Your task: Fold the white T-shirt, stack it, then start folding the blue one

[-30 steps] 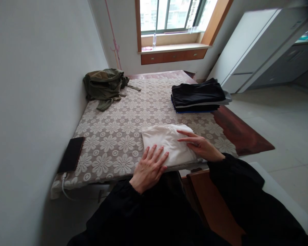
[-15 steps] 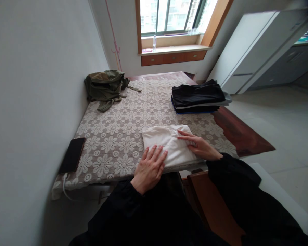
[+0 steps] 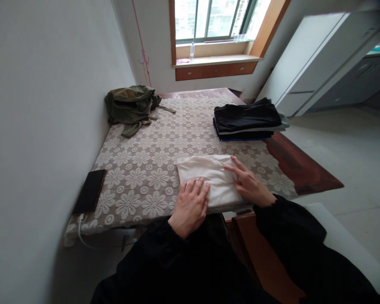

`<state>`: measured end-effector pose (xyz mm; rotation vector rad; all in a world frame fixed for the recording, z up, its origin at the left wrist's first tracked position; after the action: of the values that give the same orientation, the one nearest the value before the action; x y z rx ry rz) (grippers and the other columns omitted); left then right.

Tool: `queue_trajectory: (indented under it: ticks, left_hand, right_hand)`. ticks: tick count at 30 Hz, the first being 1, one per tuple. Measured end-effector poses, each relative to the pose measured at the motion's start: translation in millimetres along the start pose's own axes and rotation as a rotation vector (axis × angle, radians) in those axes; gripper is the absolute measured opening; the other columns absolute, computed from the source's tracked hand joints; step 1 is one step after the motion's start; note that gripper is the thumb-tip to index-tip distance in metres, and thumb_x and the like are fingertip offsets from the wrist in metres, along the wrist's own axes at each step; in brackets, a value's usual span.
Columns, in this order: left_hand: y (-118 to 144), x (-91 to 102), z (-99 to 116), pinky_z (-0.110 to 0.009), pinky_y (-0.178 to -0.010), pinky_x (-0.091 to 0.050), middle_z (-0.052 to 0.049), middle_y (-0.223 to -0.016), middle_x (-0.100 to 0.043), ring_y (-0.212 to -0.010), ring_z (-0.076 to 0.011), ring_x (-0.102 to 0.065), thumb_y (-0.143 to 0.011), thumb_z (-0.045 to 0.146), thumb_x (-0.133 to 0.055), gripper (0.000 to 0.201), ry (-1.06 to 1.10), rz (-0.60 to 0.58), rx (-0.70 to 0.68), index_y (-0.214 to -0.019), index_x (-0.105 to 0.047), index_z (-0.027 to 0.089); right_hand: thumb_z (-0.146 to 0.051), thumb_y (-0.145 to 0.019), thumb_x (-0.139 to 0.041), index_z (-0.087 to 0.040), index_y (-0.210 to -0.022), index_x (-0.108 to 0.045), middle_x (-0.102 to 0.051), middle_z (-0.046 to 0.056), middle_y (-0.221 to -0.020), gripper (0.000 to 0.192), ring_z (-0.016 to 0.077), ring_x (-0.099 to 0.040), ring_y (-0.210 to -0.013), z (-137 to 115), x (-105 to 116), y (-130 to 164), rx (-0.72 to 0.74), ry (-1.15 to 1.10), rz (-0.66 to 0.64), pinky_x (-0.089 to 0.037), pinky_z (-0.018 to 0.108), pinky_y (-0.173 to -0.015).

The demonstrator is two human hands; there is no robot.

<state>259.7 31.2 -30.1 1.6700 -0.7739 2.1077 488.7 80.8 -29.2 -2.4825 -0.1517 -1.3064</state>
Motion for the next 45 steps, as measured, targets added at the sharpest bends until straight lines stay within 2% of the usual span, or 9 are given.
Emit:
queue_trajectory:
  ticks: [4,10,16,23,28,32,37,41,45]
  left_hand:
    - [-16,-10.5,-4,-0.055,-0.125,-0.032,-0.007,-0.166,-0.043,-0.153,-0.0318,-0.037,-0.106,0.038,-0.036,0.052,0.0,0.024,0.07,-0.155,-0.047,0.024]
    - [-20,-24.6,-6,-0.064,-0.128,-0.021,-0.01,-0.168,-0.039,-0.159,-0.0352,-0.026,-0.105,0.039,-0.037,0.06,0.019,0.094,0.053,-0.162,-0.035,0.022]
    - [-15,-25.1,-9,-0.057,-0.13,-0.022,-0.01,-0.17,-0.036,-0.16,-0.0332,-0.024,-0.106,0.037,-0.033,0.059,-0.028,0.058,0.019,-0.16,-0.039,0.013]
    - [-7,-23.7,-11,-0.057,-0.129,-0.025,-0.01,-0.169,-0.038,-0.158,-0.0324,-0.028,-0.105,0.038,-0.036,0.063,-0.036,0.101,0.006,-0.165,-0.029,0.017]
    - [7,-19.9,-15,-0.052,-0.129,-0.028,-0.008,-0.17,-0.036,-0.159,-0.029,-0.027,-0.106,0.037,-0.036,0.062,-0.048,0.104,0.011,-0.165,-0.029,0.018]
    - [13,-17.2,-15,-0.05,-0.129,-0.029,-0.009,-0.17,-0.036,-0.159,-0.0277,-0.027,-0.107,0.036,-0.036,0.06,-0.043,0.106,0.031,-0.163,-0.032,0.016]
    - [15,-15.5,-15,-0.05,-0.129,-0.029,-0.01,-0.17,-0.036,-0.159,-0.0288,-0.027,-0.106,0.038,-0.037,0.06,-0.042,0.094,0.019,-0.161,-0.036,0.014]
    - [17,-12.9,-16,-0.051,-0.129,-0.028,-0.01,-0.171,-0.033,-0.159,-0.03,-0.026,-0.106,0.045,-0.04,0.062,-0.027,0.073,-0.013,-0.161,-0.036,0.017]
    - [23,-8.0,-19,-0.051,-0.129,-0.028,-0.01,-0.172,-0.031,-0.16,-0.0298,-0.023,-0.104,0.052,-0.046,0.068,0.022,0.038,-0.031,-0.162,-0.034,0.018]
  right_hand:
    - [-0.009,-0.083,-0.057,-0.03,-0.155,-0.05,-0.011,-0.004,-0.175,0.076,0.0446,-0.006,-0.16,-33,9,7,0.009,0.242,0.158,-0.024,0.073,-0.125]
    - [-0.024,-0.103,-0.044,-0.027,-0.168,-0.026,-0.025,0.004,-0.173,0.067,0.0328,-0.025,-0.159,-75,-33,-6,0.148,0.313,0.046,-0.026,0.058,-0.129]
    - [-0.033,-0.107,-0.039,-0.019,-0.166,-0.032,-0.032,0.012,-0.169,0.061,0.0343,-0.031,-0.156,-60,-66,-11,0.086,0.402,0.01,-0.025,0.058,-0.128]
    - [-0.034,-0.106,-0.038,-0.021,-0.167,-0.028,-0.035,0.01,-0.168,0.063,0.0348,-0.037,-0.153,-41,-57,-6,0.081,0.421,0.045,-0.027,0.06,-0.126]
    - [-0.04,-0.105,-0.043,-0.03,-0.167,-0.026,-0.039,0.006,-0.167,0.066,0.0334,-0.041,-0.151,-25,-52,-6,0.064,0.397,0.105,-0.027,0.058,-0.126]
    - [-0.042,-0.105,-0.043,-0.029,-0.166,-0.029,-0.043,0.007,-0.165,0.064,0.0325,-0.043,-0.15,-17,-49,-8,0.046,0.386,0.106,-0.026,0.056,-0.127]
    - [-0.036,-0.105,-0.041,-0.027,-0.168,-0.024,-0.038,0.009,-0.167,0.066,0.0324,-0.04,-0.152,-25,-48,-8,0.097,0.383,0.074,-0.012,0.062,-0.129]
    - [-0.035,-0.106,-0.039,-0.026,-0.162,-0.039,-0.043,0.009,-0.165,0.057,0.0306,-0.039,-0.153,-28,-48,-9,0.12,0.358,0.009,-0.016,0.06,-0.129]
    - [-0.036,-0.106,-0.043,-0.025,-0.147,-0.057,-0.059,0.009,-0.153,0.045,0.0278,-0.051,-0.145,-26,-37,-4,0.128,0.257,0.097,-0.024,0.056,-0.128]
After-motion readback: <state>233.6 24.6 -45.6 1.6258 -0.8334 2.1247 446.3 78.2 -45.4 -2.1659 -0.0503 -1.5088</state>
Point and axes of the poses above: each hand's wrist, its own y-axis away from the middle knuckle, its own x-axis out of the back of the hand, z = x × y, the point moved 5 cm from there along -y, towards the middle knuckle
